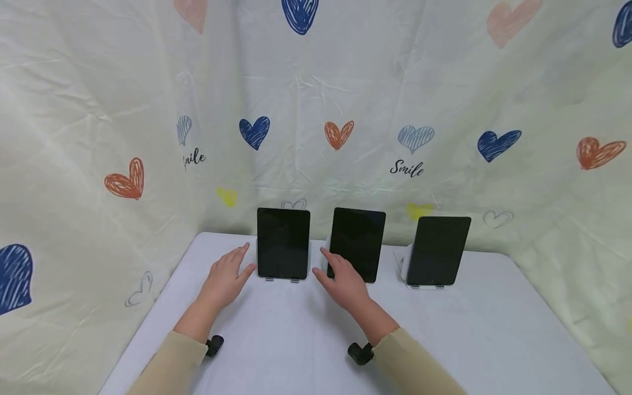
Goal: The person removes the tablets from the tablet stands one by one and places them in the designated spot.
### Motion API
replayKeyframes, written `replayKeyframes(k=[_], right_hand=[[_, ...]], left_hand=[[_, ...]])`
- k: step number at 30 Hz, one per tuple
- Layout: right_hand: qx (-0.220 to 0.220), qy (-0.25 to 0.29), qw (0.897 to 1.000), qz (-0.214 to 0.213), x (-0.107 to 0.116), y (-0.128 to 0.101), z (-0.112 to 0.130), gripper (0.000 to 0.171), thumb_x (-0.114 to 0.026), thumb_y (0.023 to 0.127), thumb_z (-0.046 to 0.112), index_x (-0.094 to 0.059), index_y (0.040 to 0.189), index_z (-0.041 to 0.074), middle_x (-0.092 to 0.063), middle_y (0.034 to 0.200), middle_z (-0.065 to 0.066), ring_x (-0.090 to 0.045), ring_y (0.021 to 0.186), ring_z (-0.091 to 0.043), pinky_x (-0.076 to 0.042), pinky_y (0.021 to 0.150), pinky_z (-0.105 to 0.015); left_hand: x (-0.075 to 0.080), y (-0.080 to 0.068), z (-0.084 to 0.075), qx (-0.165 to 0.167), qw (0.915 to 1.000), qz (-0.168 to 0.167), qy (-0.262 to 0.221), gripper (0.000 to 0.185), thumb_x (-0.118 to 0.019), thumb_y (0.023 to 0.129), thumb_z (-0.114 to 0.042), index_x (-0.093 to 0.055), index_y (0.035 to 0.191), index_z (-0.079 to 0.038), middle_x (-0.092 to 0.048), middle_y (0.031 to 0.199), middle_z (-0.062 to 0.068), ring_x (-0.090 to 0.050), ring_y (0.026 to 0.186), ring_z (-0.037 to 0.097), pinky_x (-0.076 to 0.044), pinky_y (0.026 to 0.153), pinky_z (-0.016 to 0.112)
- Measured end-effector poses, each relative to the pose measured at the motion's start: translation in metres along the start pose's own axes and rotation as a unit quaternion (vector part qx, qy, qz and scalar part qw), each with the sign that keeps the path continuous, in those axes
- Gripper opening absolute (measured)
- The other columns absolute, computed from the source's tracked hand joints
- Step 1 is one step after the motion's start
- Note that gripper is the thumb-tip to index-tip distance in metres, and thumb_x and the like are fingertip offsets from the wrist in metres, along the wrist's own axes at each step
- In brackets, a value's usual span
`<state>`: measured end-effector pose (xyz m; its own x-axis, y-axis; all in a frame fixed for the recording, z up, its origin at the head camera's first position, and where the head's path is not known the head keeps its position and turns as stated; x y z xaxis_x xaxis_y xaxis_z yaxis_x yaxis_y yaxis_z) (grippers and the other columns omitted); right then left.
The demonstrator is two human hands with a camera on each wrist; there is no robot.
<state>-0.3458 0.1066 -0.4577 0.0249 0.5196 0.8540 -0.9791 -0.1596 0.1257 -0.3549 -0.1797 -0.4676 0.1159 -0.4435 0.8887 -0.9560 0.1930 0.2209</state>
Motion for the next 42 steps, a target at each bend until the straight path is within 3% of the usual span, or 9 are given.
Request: replayKeyframes(k=[5, 11, 19, 23, 30, 36, 42], right_hand=[[-0.007, 0.005, 1.0, -0.004, -0.004, 0.007, 0.004, 0.068, -0.052, 0.095, 0.06, -0.034, 0.155, 0.033, -0.043, 0.152, -0.004, -0.04, 0.139, -0.026, -0.039, 0.107, -0.051], [-0.008, 0.011, 1.0, 0.003, -0.004, 0.017, 0.013, 0.07, -0.05, 0.096, 0.061, -0.033, 0.156, 0.029, -0.041, 0.154, -0.007, -0.038, 0.141, -0.029, -0.037, 0.109, -0.051], [-0.035, 0.033, 0.999, 0.004, -0.004, 0.029, 0.019, 0.067, -0.048, 0.098, 0.058, -0.033, 0.156, 0.027, -0.038, 0.156, -0.009, -0.033, 0.144, -0.029, -0.035, 0.11, -0.053], [-0.046, 0.041, 0.998, 0.004, -0.007, 0.034, 0.022, 0.065, -0.048, 0.099, 0.056, -0.033, 0.156, 0.027, -0.041, 0.154, -0.007, -0.041, 0.138, -0.028, -0.04, 0.106, -0.051], [-0.049, 0.045, 0.998, 0.003, -0.013, 0.041, 0.027, 0.064, -0.048, 0.1, 0.055, -0.034, 0.156, 0.026, -0.042, 0.153, -0.007, -0.043, 0.137, -0.027, -0.041, 0.106, -0.05], [-0.046, 0.058, 0.997, -0.01, -0.015, 0.044, 0.027, 0.061, -0.05, 0.101, 0.05, -0.035, 0.155, 0.026, -0.05, 0.144, -0.004, -0.056, 0.121, -0.023, -0.049, 0.097, -0.043], [-0.027, 0.085, 0.995, -0.037, -0.017, 0.044, 0.025, 0.058, -0.058, 0.1, 0.039, -0.039, 0.153, 0.025, -0.056, 0.135, -0.004, -0.058, 0.107, -0.021, -0.052, 0.083, -0.037]], left_hand=[[-0.004, 0.007, 0.001, 0.003, 1.0, 0.002, -0.007, 0.069, -0.043, 0.103, -0.051, -0.025, 0.158, -0.014, -0.037, 0.154, 0.018, -0.032, 0.141, 0.039, -0.022, 0.112, 0.06], [-0.004, 0.016, 0.002, 0.022, 0.9996, 0.011, -0.017, 0.071, -0.039, 0.102, -0.056, -0.024, 0.159, -0.015, -0.035, 0.155, 0.018, -0.031, 0.142, 0.039, -0.021, 0.113, 0.061], [-0.005, 0.026, 0.0, 0.024, 0.9991, 0.015, -0.034, 0.076, -0.031, 0.101, -0.064, -0.025, 0.158, -0.014, -0.035, 0.156, 0.018, -0.032, 0.141, 0.041, -0.022, 0.112, 0.062], [-0.007, 0.03, -0.002, 0.026, 0.9989, 0.019, -0.033, 0.078, -0.029, 0.1, -0.066, -0.026, 0.158, -0.014, -0.035, 0.156, 0.016, -0.032, 0.142, 0.04, -0.022, 0.112, 0.061], [-0.008, 0.033, -0.006, 0.031, 0.9987, 0.025, -0.032, 0.082, -0.028, 0.098, -0.069, -0.026, 0.157, -0.011, -0.035, 0.156, 0.017, -0.031, 0.142, 0.039, -0.021, 0.114, 0.06], [-0.009, 0.036, -0.007, 0.043, 0.9976, 0.025, -0.05, 0.076, -0.037, 0.101, -0.06, -0.027, 0.157, -0.01, -0.033, 0.157, 0.017, -0.03, 0.143, 0.039, -0.021, 0.114, 0.059], [-0.007, 0.037, -0.006, 0.058, 0.9936, 0.006, -0.097, 0.066, -0.05, 0.102, -0.045, -0.03, 0.157, -0.014, -0.033, 0.157, 0.015, -0.031, 0.143, 0.038, -0.027, 0.113, 0.057]])
Point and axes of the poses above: each hand's wrist, its own y-axis towards the middle knuckle, its own x-axis out of the back of the hand, z = x × y, the point moved 8 cm from there along y, towards the middle knuckle
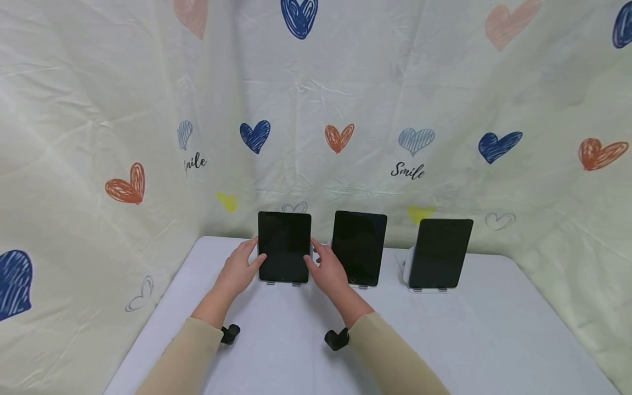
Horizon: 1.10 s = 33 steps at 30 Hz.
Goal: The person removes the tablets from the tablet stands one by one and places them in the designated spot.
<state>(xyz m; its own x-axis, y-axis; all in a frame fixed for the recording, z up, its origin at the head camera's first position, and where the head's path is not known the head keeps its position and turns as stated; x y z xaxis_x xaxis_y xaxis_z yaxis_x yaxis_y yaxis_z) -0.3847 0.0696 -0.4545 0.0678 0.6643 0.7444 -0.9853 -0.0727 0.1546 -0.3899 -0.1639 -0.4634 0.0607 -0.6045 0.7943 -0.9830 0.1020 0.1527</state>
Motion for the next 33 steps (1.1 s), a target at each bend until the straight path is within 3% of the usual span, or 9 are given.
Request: replayKeyframes(k=[7, 14, 22, 33], right_hand=[[0.015, 0.024, 0.999, -0.022, -0.003, 0.001, -0.004, 0.057, -0.063, 0.098, 0.032, -0.043, 0.151, 0.023, -0.056, 0.129, -0.004, -0.059, 0.102, -0.021, -0.052, 0.078, -0.033], [0.03, 0.039, 0.998, -0.046, 0.0, 0.0, -0.003, 0.053, -0.067, 0.097, 0.025, -0.05, 0.146, 0.021, -0.057, 0.123, -0.006, -0.061, 0.099, -0.023, -0.052, 0.073, -0.032], [0.031, 0.045, 0.996, -0.068, 0.002, 0.001, -0.002, 0.047, -0.066, 0.097, 0.023, -0.054, 0.142, 0.021, -0.06, 0.112, 0.0, -0.058, 0.085, -0.013, -0.05, 0.066, -0.027], [0.014, 0.069, 0.995, -0.074, 0.0, 0.0, -0.003, 0.044, -0.065, 0.098, 0.023, -0.053, 0.14, 0.022, -0.068, 0.11, 0.001, -0.059, 0.084, -0.014, -0.05, 0.064, -0.028]], left_hand=[[0.005, 0.001, 0.0, 0.006, 0.9988, -0.048, -0.009, 0.055, -0.059, 0.101, -0.029, -0.043, 0.151, -0.015, -0.044, 0.149, 0.014, -0.041, 0.138, 0.034, -0.034, 0.111, 0.05], [0.016, -0.002, -0.001, -0.008, 0.9946, -0.104, -0.007, 0.045, -0.067, 0.096, -0.02, -0.059, 0.14, -0.013, -0.057, 0.134, 0.012, -0.053, 0.125, 0.033, -0.042, 0.104, 0.048], [0.017, 0.0, 0.0, 0.016, 0.9944, -0.104, -0.005, 0.043, -0.067, 0.096, -0.022, -0.06, 0.139, -0.02, -0.07, 0.114, 0.004, -0.061, 0.095, 0.022, -0.051, 0.08, 0.04], [0.016, -0.002, 0.002, 0.044, 0.9903, -0.119, -0.057, 0.039, -0.068, 0.096, -0.022, -0.063, 0.135, -0.018, -0.075, 0.105, 0.006, -0.071, 0.097, 0.021, -0.055, 0.08, 0.041]])
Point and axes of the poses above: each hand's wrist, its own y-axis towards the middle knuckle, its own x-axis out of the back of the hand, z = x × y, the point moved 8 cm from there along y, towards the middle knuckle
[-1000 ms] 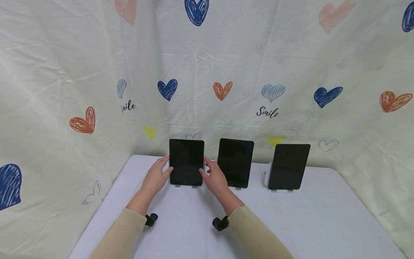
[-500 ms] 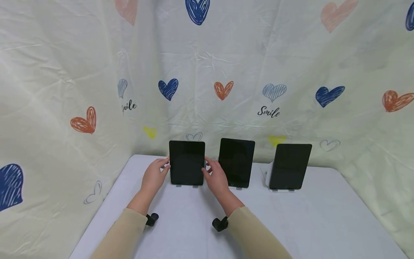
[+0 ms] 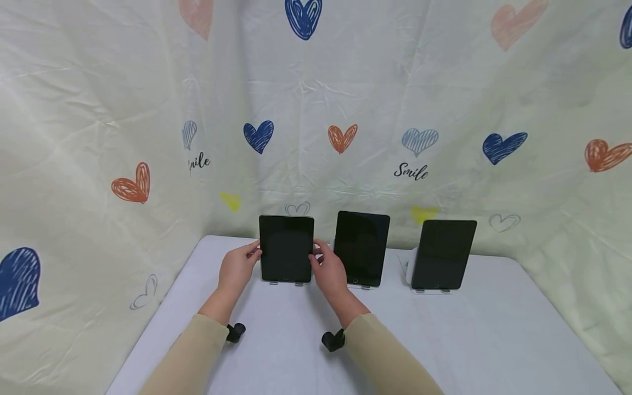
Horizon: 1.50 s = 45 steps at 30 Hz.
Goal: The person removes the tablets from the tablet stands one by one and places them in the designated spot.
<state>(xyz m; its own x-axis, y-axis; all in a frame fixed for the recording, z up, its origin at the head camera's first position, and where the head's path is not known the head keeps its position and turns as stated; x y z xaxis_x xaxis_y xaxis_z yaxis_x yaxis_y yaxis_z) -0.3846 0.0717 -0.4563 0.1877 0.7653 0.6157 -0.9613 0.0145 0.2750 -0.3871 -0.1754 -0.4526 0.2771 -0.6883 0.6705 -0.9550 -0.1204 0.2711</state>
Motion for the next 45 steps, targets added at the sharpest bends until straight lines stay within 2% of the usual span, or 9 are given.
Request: replayKeyframes(k=[8, 12, 18, 27, 37, 45], right_hand=[[0.014, -0.026, 0.999, -0.034, 0.004, -0.003, 0.001, 0.039, -0.065, 0.098, 0.023, -0.055, 0.135, 0.021, -0.071, 0.107, 0.0, -0.065, 0.089, -0.017, -0.053, 0.071, -0.033], [0.009, -0.004, 0.999, -0.037, 0.005, -0.005, -0.001, 0.038, -0.066, 0.097, 0.022, -0.056, 0.134, 0.021, -0.071, 0.107, 0.0, -0.065, 0.093, -0.018, -0.054, 0.073, -0.035], [-0.011, 0.029, 0.999, -0.028, 0.006, -0.007, -0.005, 0.038, -0.065, 0.098, 0.022, -0.056, 0.135, 0.022, -0.07, 0.107, -0.001, -0.065, 0.094, -0.019, -0.054, 0.069, -0.033], [-0.043, 0.062, 0.997, -0.013, 0.01, -0.015, -0.001, 0.041, -0.065, 0.097, 0.022, -0.057, 0.138, 0.023, -0.069, 0.109, -0.002, -0.064, 0.102, -0.021, -0.055, 0.072, -0.033], [-0.069, 0.096, 0.993, 0.002, 0.01, -0.025, 0.001, 0.043, -0.065, 0.098, 0.021, -0.059, 0.139, 0.029, -0.069, 0.105, 0.002, -0.063, 0.094, -0.016, -0.053, 0.069, -0.029], [-0.098, 0.136, 0.986, 0.012, 0.012, -0.034, 0.001, 0.043, -0.066, 0.097, 0.017, -0.061, 0.138, 0.03, -0.068, 0.103, 0.0, -0.062, 0.086, -0.016, -0.055, 0.071, -0.029]], left_hand=[[-0.004, -0.003, -0.002, 0.008, 0.9996, 0.0, -0.027, 0.037, -0.066, 0.097, -0.022, -0.065, 0.133, -0.016, -0.074, 0.107, 0.006, -0.072, 0.096, 0.02, -0.056, 0.084, 0.042], [-0.003, -0.005, -0.005, 0.009, 0.9994, -0.003, -0.032, 0.036, -0.066, 0.097, -0.021, -0.066, 0.132, -0.015, -0.074, 0.107, 0.007, -0.072, 0.096, 0.02, -0.055, 0.083, 0.042], [-0.001, -0.008, -0.008, 0.011, 0.9985, -0.001, -0.053, 0.034, -0.066, 0.097, -0.021, -0.067, 0.13, -0.012, -0.074, 0.109, 0.009, -0.072, 0.096, 0.022, -0.056, 0.083, 0.042], [0.005, -0.016, -0.007, 0.023, 0.9952, -0.009, -0.095, 0.036, -0.066, 0.097, -0.019, -0.066, 0.132, -0.016, -0.074, 0.103, 0.007, -0.072, 0.093, 0.02, -0.055, 0.08, 0.041], [0.016, -0.03, -0.009, 0.026, 0.9961, 0.004, -0.085, 0.039, -0.065, 0.098, -0.02, -0.062, 0.137, -0.024, -0.073, 0.099, 0.002, -0.069, 0.09, 0.018, -0.05, 0.072, 0.033], [0.022, -0.041, -0.013, 0.052, 0.9943, 0.026, -0.089, 0.038, -0.065, 0.097, -0.018, -0.063, 0.136, -0.02, -0.072, 0.096, 0.003, -0.068, 0.089, 0.019, -0.048, 0.067, 0.031]])
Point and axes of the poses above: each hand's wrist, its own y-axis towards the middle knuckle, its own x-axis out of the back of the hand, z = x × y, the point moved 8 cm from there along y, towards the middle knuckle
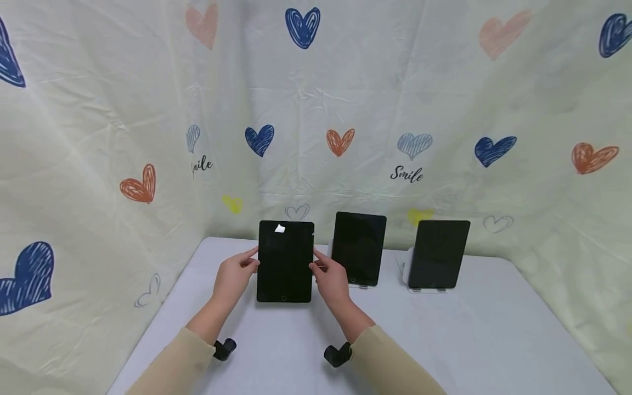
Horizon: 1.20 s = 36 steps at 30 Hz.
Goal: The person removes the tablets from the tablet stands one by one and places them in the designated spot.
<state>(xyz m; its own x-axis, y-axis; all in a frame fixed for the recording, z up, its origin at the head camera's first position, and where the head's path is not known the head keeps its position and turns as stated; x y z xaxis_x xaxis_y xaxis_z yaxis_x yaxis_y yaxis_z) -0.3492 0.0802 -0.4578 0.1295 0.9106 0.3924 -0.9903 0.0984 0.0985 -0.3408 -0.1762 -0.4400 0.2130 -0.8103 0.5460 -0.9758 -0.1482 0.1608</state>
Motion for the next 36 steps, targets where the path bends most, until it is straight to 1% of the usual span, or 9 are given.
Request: replayKeyframes(k=[4, 9, 12, 15, 20, 23, 27, 30, 36], right_hand=[[-0.012, 0.011, 1.0, -0.001, 0.004, -0.007, -0.005, 0.042, -0.067, 0.096, 0.018, -0.062, 0.136, 0.029, -0.068, 0.102, -0.001, -0.063, 0.086, -0.017, -0.056, 0.072, -0.03], [-0.02, 0.02, 1.0, 0.009, 0.006, -0.015, -0.005, 0.043, -0.068, 0.095, 0.018, -0.063, 0.136, 0.028, -0.068, 0.1, -0.001, -0.065, 0.087, -0.024, -0.056, 0.07, -0.03], [-0.027, 0.025, 0.999, 0.025, 0.006, -0.02, -0.005, 0.043, -0.068, 0.095, 0.018, -0.062, 0.137, 0.027, -0.068, 0.099, 0.0, -0.066, 0.089, -0.026, -0.056, 0.07, -0.03], [-0.03, 0.027, 0.998, 0.042, 0.006, -0.027, -0.004, 0.043, -0.068, 0.095, 0.017, -0.062, 0.137, 0.024, -0.068, 0.097, -0.001, -0.067, 0.089, -0.029, -0.056, 0.07, -0.03], [-0.036, 0.021, 0.996, 0.075, 0.005, -0.037, -0.007, 0.043, -0.068, 0.094, 0.013, -0.062, 0.137, 0.015, -0.069, 0.093, -0.002, -0.068, 0.087, -0.032, -0.056, 0.068, -0.03], [-0.035, 0.019, 0.995, 0.096, 0.002, -0.042, -0.009, 0.043, -0.068, 0.094, 0.011, -0.062, 0.136, 0.01, -0.069, 0.09, -0.003, -0.068, 0.084, -0.031, -0.056, 0.067, -0.03], [-0.045, 0.018, 0.992, 0.118, -0.002, -0.048, -0.014, 0.043, -0.068, 0.093, 0.008, -0.061, 0.136, 0.007, -0.07, 0.088, -0.003, -0.069, 0.078, -0.025, -0.057, 0.066, -0.031], [-0.058, 0.014, 0.989, 0.133, -0.005, -0.051, -0.019, 0.044, -0.069, 0.092, 0.007, -0.061, 0.136, 0.005, -0.07, 0.086, -0.003, -0.068, 0.074, -0.021, -0.057, 0.065, -0.031], [-0.07, 0.012, 0.986, 0.152, -0.013, -0.059, -0.028, 0.042, -0.068, 0.091, 0.003, -0.062, 0.133, 0.001, -0.07, 0.083, -0.004, -0.067, 0.07, -0.02, -0.057, 0.062, -0.033]], left_hand=[[0.0, -0.008, -0.003, 0.0, 0.9999, 0.008, -0.006, 0.038, -0.065, 0.097, -0.017, -0.064, 0.135, -0.018, -0.072, 0.095, 0.004, -0.068, 0.088, 0.019, -0.048, 0.066, 0.031], [0.0, -0.015, -0.001, 0.006, 0.9997, 0.023, -0.009, 0.04, -0.064, 0.097, -0.018, -0.061, 0.138, -0.018, -0.072, 0.096, 0.004, -0.066, 0.088, 0.021, -0.048, 0.066, 0.03], [-0.001, -0.018, 0.004, 0.019, 0.9991, 0.037, -0.008, 0.042, -0.063, 0.098, -0.018, -0.06, 0.139, -0.019, -0.072, 0.095, 0.003, -0.065, 0.089, 0.026, -0.048, 0.065, 0.029], [-0.002, -0.021, 0.007, 0.031, 0.998, 0.053, -0.011, 0.042, -0.063, 0.097, -0.017, -0.06, 0.139, -0.017, -0.072, 0.094, 0.003, -0.065, 0.089, 0.029, -0.047, 0.064, 0.03], [-0.005, -0.028, 0.012, 0.05, 0.9954, 0.082, -0.006, 0.042, -0.063, 0.095, -0.012, -0.061, 0.137, -0.01, -0.072, 0.088, 0.002, -0.067, 0.085, 0.028, -0.048, 0.063, 0.029], [-0.006, -0.034, 0.017, 0.069, 0.9927, 0.099, 0.002, 0.042, -0.063, 0.094, -0.01, -0.061, 0.137, -0.008, -0.071, 0.084, 0.002, -0.067, 0.082, 0.027, -0.049, 0.064, 0.029], [-0.007, -0.041, 0.023, 0.088, 0.9894, 0.114, 0.013, 0.043, -0.063, 0.093, -0.008, -0.061, 0.136, -0.006, -0.069, 0.079, 0.001, -0.066, 0.077, 0.022, -0.049, 0.063, 0.03], [-0.008, -0.044, 0.027, 0.093, 0.9878, 0.123, 0.019, 0.043, -0.063, 0.092, -0.007, -0.061, 0.136, -0.004, -0.068, 0.077, 0.002, -0.065, 0.072, 0.02, -0.049, 0.061, 0.03], [-0.01, -0.051, 0.036, 0.105, 0.9844, 0.139, 0.022, 0.042, -0.066, 0.092, -0.007, -0.062, 0.133, -0.002, -0.068, 0.075, 0.002, -0.064, 0.068, 0.019, -0.051, 0.061, 0.031]])
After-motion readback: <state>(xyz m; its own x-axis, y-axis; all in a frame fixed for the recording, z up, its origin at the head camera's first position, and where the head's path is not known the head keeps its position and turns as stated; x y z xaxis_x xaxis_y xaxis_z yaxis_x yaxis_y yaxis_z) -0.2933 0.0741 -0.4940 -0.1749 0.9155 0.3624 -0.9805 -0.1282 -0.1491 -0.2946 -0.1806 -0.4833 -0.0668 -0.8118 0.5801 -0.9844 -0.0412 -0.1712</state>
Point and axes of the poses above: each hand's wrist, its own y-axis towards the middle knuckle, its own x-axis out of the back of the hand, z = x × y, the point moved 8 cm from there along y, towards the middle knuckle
